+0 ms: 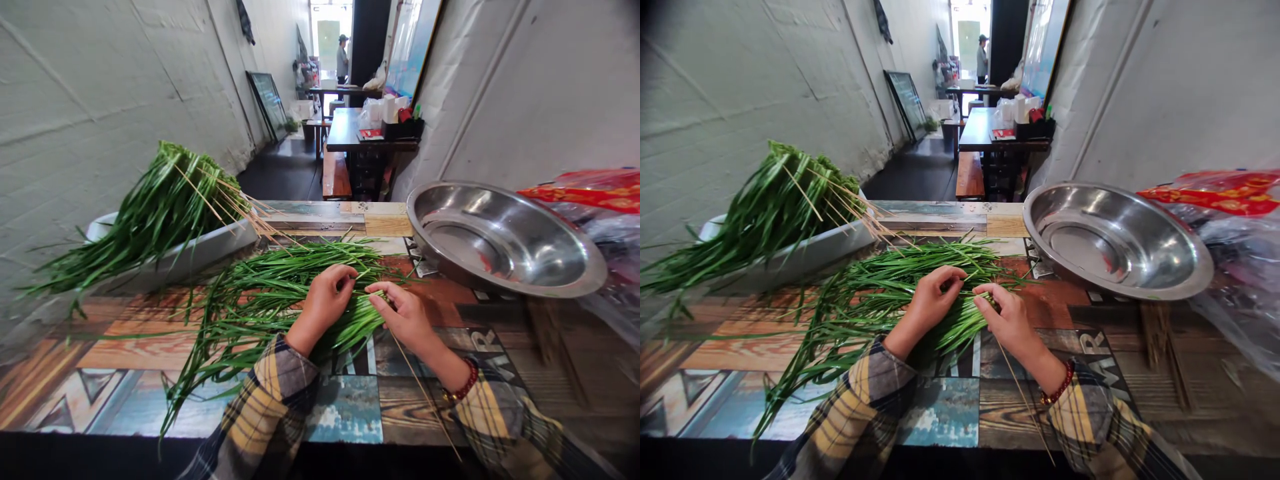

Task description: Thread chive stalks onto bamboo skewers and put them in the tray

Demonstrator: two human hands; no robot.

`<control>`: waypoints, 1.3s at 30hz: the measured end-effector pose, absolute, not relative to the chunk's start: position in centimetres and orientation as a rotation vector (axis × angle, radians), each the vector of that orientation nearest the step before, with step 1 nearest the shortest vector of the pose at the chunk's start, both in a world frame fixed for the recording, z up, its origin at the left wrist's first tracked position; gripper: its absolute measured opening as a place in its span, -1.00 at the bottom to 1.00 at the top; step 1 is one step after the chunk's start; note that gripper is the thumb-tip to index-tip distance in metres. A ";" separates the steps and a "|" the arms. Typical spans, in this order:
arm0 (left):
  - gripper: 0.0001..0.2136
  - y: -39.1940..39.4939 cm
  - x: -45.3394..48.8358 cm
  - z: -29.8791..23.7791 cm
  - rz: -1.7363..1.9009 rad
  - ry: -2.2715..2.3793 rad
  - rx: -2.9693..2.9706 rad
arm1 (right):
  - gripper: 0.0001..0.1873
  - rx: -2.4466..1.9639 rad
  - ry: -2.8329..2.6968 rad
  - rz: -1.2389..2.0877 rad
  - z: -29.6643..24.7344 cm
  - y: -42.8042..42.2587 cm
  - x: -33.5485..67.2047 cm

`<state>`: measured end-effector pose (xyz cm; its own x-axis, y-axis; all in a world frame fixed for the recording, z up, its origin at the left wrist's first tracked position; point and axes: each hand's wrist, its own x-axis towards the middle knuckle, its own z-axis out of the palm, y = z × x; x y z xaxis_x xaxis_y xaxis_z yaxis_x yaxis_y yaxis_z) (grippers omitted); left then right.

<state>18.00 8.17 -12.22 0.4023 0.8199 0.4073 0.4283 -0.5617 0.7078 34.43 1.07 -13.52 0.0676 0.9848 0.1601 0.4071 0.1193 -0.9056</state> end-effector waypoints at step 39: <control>-0.89 7.4 18.2 -11.4 1.016 0.917 2.175 | -0.71 -1.412 -1.518 0.729 -13.4 1.3 34.6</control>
<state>18.16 7.40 -11.42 0.4777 0.7701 0.4228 0.3421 -0.6063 0.7178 34.57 1.30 -13.36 0.0685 0.9728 0.2212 0.4357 0.1703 -0.8838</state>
